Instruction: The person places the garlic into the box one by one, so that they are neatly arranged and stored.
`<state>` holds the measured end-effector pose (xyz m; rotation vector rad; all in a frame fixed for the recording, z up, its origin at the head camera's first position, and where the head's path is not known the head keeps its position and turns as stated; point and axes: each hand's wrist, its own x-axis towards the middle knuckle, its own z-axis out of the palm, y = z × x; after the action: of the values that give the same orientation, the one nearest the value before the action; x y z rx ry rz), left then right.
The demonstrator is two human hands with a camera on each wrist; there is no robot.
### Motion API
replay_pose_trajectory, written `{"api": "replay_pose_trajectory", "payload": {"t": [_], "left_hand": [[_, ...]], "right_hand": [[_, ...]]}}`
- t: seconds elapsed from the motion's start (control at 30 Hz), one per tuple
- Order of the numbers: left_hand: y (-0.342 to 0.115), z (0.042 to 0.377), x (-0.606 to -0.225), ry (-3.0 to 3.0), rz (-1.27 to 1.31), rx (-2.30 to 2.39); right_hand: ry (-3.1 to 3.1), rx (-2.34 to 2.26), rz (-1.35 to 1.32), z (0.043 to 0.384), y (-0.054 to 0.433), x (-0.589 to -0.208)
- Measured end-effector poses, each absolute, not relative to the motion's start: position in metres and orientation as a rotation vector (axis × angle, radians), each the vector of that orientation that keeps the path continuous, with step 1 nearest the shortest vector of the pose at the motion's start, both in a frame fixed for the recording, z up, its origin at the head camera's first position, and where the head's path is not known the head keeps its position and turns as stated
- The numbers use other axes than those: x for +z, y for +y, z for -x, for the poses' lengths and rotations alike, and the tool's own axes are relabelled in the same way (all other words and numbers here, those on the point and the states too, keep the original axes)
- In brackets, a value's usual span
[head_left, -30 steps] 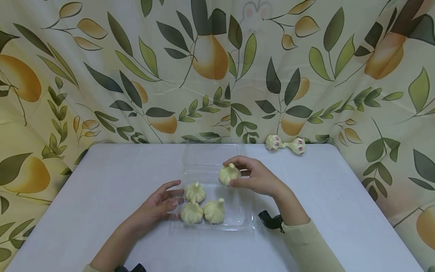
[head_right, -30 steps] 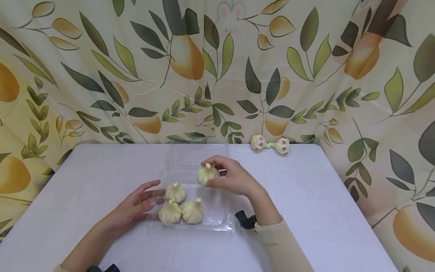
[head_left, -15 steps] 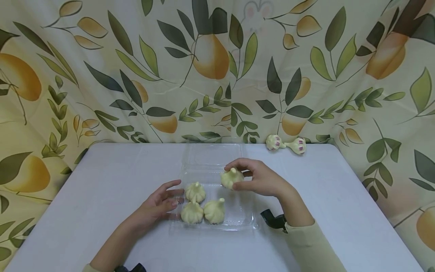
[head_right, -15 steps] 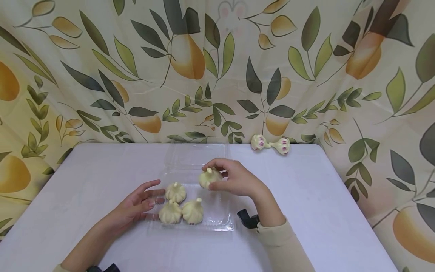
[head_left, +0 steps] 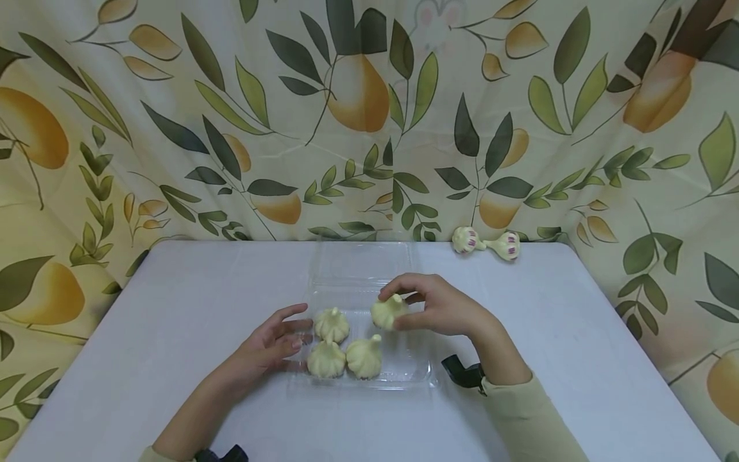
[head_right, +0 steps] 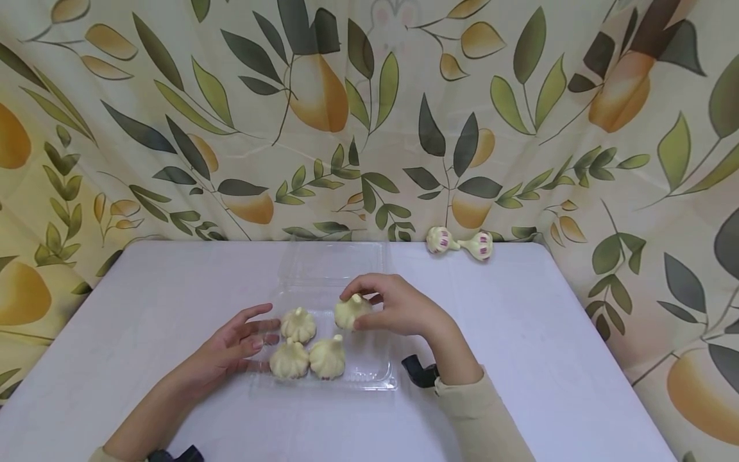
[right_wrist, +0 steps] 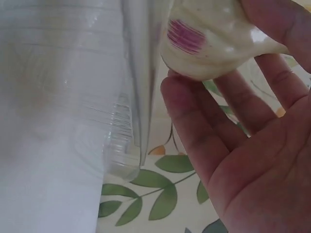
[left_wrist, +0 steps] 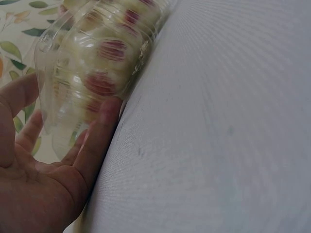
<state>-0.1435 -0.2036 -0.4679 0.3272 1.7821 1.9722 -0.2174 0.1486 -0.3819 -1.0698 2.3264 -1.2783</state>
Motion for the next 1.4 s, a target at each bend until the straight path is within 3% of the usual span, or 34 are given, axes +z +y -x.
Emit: {"api": "replay_pose_trajectory", "payload": {"t": [0.87, 1.4], "left_hand": [[-0.203, 0.143, -0.467, 1.795, -0.323, 1.963], [-0.204, 0.143, -0.468, 1.798, -0.312, 1.963]], "right_hand": [[2.37, -1.061, 1.122, 0.222, 0.137, -0.406], [2.48, -0.99, 1.047, 0.217, 0.14, -0.395]]}}
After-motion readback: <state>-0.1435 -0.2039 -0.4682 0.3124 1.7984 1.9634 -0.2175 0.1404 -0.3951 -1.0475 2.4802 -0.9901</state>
